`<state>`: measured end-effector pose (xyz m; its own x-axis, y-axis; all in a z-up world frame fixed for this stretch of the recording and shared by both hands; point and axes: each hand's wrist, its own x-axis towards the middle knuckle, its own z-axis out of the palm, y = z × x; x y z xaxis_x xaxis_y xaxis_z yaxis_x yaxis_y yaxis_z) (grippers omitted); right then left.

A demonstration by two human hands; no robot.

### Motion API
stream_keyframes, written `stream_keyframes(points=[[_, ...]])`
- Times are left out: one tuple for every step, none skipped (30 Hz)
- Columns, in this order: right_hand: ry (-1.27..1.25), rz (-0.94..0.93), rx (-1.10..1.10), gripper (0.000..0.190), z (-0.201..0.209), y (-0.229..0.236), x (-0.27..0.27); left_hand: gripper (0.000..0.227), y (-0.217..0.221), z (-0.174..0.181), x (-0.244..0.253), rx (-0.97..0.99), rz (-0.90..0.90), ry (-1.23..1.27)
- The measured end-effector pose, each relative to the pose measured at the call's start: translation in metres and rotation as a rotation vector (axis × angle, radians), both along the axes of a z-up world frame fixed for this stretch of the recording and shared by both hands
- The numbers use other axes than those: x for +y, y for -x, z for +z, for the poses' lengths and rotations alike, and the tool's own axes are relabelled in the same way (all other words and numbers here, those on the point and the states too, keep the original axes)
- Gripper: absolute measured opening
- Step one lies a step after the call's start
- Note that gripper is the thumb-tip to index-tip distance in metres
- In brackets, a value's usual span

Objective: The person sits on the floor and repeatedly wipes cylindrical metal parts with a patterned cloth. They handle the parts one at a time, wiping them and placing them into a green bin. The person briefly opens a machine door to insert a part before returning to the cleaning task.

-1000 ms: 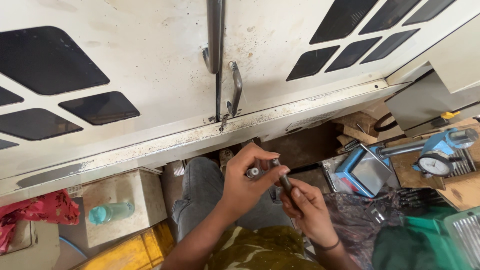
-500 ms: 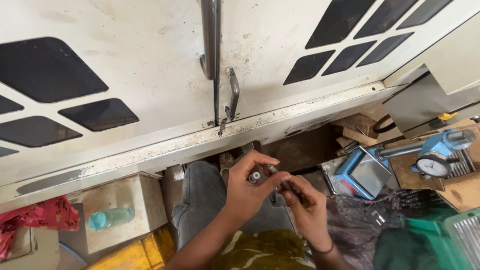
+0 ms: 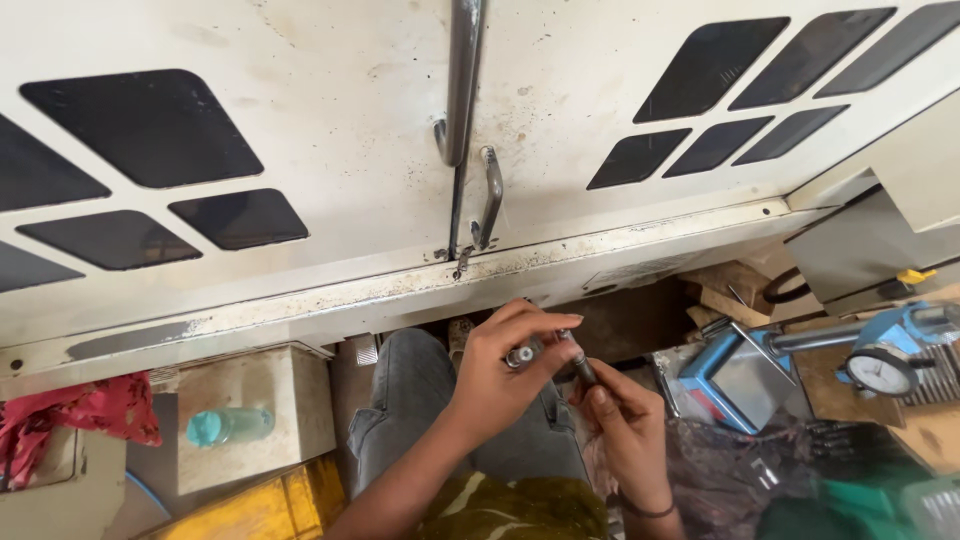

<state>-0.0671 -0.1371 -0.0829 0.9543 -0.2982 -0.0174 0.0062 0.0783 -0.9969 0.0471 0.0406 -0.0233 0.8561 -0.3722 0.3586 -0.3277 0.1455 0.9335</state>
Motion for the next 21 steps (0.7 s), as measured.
stream_keyframes(points=[[-0.010, -0.005, 0.015, 0.040, 0.000, -0.001, 0.001, 0.025, 0.000, 0.000, -0.001, 0.052, -0.003, -0.015], [-0.010, -0.002, 0.003, 0.039, 0.001, 0.000, 0.001, 0.025, 0.001, 0.001, -0.002, 0.107, -0.011, -0.031], [-0.010, 0.001, -0.009, 0.039, 0.001, -0.001, 0.001, 0.026, 0.001, 0.000, -0.003, 0.161, -0.019, -0.047], [-0.009, 0.004, -0.021, 0.038, 0.001, -0.001, 0.000, 0.025, 0.000, 0.000, -0.005, 0.155, -0.027, -0.050], [-0.013, 0.001, -0.021, 0.038, 0.001, -0.002, -0.001, 0.024, -0.002, -0.001, -0.007, 0.149, -0.035, -0.053], [-0.016, 0.000, -0.022, 0.038, 0.001, -0.003, -0.002, 0.023, -0.004, -0.001, -0.009, 0.143, -0.043, -0.056], [-0.020, -0.001, -0.022, 0.038, 0.000, -0.003, -0.003, 0.021, -0.006, -0.002, -0.010, 0.170, -0.065, -0.039], [-0.029, -0.002, -0.012, 0.038, -0.001, -0.004, -0.004, 0.020, -0.008, -0.003, -0.012, 0.195, -0.087, -0.023], [-0.039, -0.004, -0.001, 0.038, -0.002, -0.005, -0.005, 0.018, -0.010, -0.003, -0.013, 0.221, -0.108, -0.007], [-0.049, -0.007, 0.011, 0.038, -0.003, -0.005, -0.006, 0.019, -0.011, -0.004, -0.013, 0.231, -0.137, 0.017], [-0.098, 0.018, 0.000, 0.039, -0.004, -0.005, -0.008, 0.020, -0.011, -0.005, -0.013, 0.242, -0.166, 0.042], [-0.145, 0.041, -0.011, 0.039, -0.006, -0.006, -0.010, 0.020, -0.012, -0.005, -0.013, 0.253, -0.198, 0.067], [-0.193, 0.063, -0.022, 0.040, -0.007, -0.006, -0.011, 0.021, -0.012, -0.006, -0.013, 0.248, -0.218, 0.074], [-0.232, 0.082, -0.029, 0.041, -0.008, -0.006, -0.012, 0.021, -0.012, -0.007, -0.013, 0.242, -0.239, 0.082], [-0.271, 0.101, -0.036, 0.042, -0.009, -0.006, -0.013, 0.021, -0.012, -0.007, -0.013, 0.236, -0.260, 0.091], [-0.309, 0.121, -0.044, 0.044, -0.009, -0.006, -0.014, 0.022, -0.012, -0.008, -0.013, 0.240, -0.267, 0.091], [-0.342, 0.150, -0.038, 0.045, -0.009, -0.006, -0.014, 0.024, -0.012, -0.009, -0.012, 0.243, -0.274, 0.091], [-0.373, 0.179, -0.033, 0.047, -0.008, -0.005, -0.014, 0.025, -0.012, -0.011, -0.012, 0.247, -0.280, 0.093], [-0.405, 0.207, -0.027, 0.048, -0.007, -0.005, -0.014, 0.026, -0.012, -0.012, -0.012, 0.245, -0.279, 0.099], [-0.449, 0.221, -0.021, 0.047, -0.006, -0.005, -0.014, 0.027, -0.012, -0.014, -0.012, 0.243, -0.278, 0.106], [-0.494, 0.234, -0.014, 0.046, -0.005, -0.005, -0.015, 0.028, -0.013, -0.015, -0.013, 0.241, -0.277, 0.114]])
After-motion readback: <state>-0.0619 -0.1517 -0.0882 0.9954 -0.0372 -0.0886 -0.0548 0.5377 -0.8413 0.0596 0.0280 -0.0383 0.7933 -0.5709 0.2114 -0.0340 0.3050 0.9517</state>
